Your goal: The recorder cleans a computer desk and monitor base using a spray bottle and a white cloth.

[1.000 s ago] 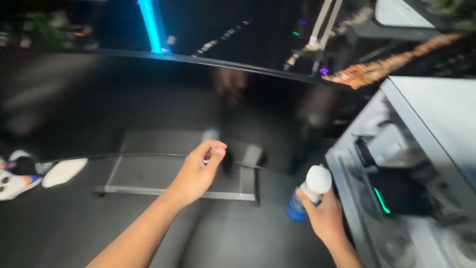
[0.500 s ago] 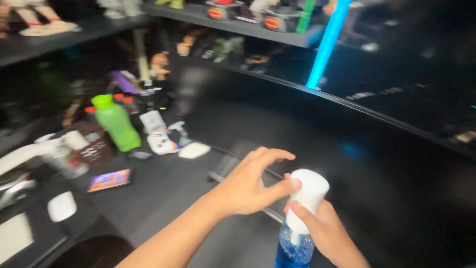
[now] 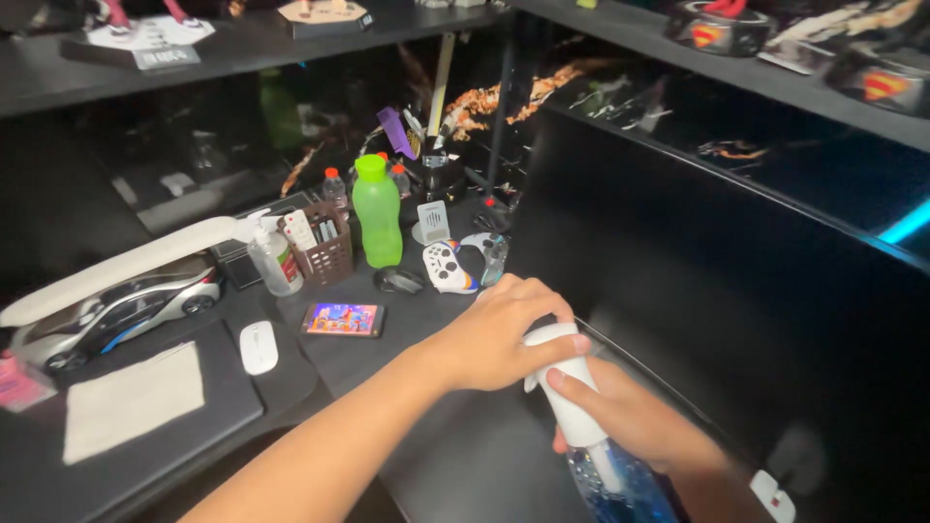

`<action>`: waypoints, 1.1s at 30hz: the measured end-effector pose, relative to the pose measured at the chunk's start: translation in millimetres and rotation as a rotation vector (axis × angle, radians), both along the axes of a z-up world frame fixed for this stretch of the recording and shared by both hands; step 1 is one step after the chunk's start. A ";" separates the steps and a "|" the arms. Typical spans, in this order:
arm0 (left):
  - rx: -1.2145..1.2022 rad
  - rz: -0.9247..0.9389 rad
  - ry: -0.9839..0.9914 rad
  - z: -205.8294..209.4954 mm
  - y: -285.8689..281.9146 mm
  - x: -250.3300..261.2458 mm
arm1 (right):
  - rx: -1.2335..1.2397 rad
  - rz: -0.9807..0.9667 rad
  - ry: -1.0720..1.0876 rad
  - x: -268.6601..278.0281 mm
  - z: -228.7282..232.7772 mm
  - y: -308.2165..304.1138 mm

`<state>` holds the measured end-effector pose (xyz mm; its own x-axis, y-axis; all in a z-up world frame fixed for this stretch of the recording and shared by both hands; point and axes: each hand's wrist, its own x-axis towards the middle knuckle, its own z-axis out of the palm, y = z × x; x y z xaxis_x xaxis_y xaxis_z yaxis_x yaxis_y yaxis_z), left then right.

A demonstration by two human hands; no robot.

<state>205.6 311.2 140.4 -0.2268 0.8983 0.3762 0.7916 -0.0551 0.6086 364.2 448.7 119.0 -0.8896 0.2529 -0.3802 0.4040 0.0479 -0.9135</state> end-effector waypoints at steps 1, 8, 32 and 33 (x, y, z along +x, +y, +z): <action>0.003 -0.012 -0.010 -4.9 -1.7 -12.8 | 0.003 -0.012 -0.010 -9.7 4.1 -1.2; 0.153 0.007 -0.082 -87.8 -20.0 -114.9 | 0.064 0.007 -0.193 -68.6 -6.8 -16.3; 0.167 -0.026 -0.068 -158.7 -69.5 -251.7 | 0.268 -0.163 -0.619 -134.1 -52.5 -19.9; 0.102 -0.010 -0.202 -150.5 -71.7 -250.6 | 0.264 -0.165 -0.632 -135.1 -52.3 -21.9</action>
<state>-45.0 239.5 -10.1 -0.2981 0.8605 0.4130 0.6532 -0.1316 0.7457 229.0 426.8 66.8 -0.4606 0.5205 -0.7189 0.8746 0.1282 -0.4675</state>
